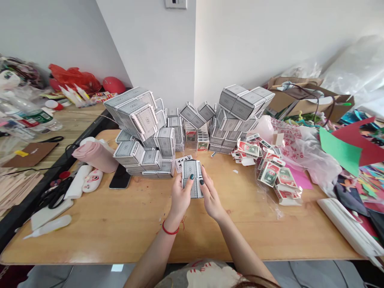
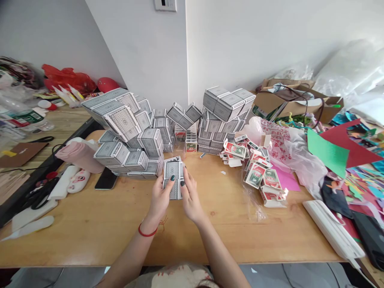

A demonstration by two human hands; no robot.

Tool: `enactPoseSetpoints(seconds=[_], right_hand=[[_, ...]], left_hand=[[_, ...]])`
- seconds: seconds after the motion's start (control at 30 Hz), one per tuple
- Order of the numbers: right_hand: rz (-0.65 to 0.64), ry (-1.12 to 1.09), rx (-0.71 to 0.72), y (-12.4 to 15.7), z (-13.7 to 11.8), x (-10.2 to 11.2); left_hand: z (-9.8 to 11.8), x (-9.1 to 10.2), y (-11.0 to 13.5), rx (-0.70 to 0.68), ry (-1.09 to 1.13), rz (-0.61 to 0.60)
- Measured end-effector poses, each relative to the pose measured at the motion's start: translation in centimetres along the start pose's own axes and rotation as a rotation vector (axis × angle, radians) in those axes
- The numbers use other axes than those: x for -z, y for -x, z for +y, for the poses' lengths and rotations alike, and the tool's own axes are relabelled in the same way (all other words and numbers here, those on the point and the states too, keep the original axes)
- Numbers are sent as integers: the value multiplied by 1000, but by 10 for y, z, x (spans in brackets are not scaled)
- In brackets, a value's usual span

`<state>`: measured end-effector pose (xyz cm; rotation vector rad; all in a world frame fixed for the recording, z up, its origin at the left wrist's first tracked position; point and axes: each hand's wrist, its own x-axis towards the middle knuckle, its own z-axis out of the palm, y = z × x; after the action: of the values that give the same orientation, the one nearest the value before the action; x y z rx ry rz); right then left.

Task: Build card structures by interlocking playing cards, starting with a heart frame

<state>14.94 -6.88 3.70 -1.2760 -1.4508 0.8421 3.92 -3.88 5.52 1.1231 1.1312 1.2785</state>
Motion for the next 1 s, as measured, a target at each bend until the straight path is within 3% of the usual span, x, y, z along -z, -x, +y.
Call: enactPoseSetpoints(seconds=[1.0], right_hand=[[16,52,16,0,-2,-2]], left_hand=[[1,-1,6,7,100,28]])
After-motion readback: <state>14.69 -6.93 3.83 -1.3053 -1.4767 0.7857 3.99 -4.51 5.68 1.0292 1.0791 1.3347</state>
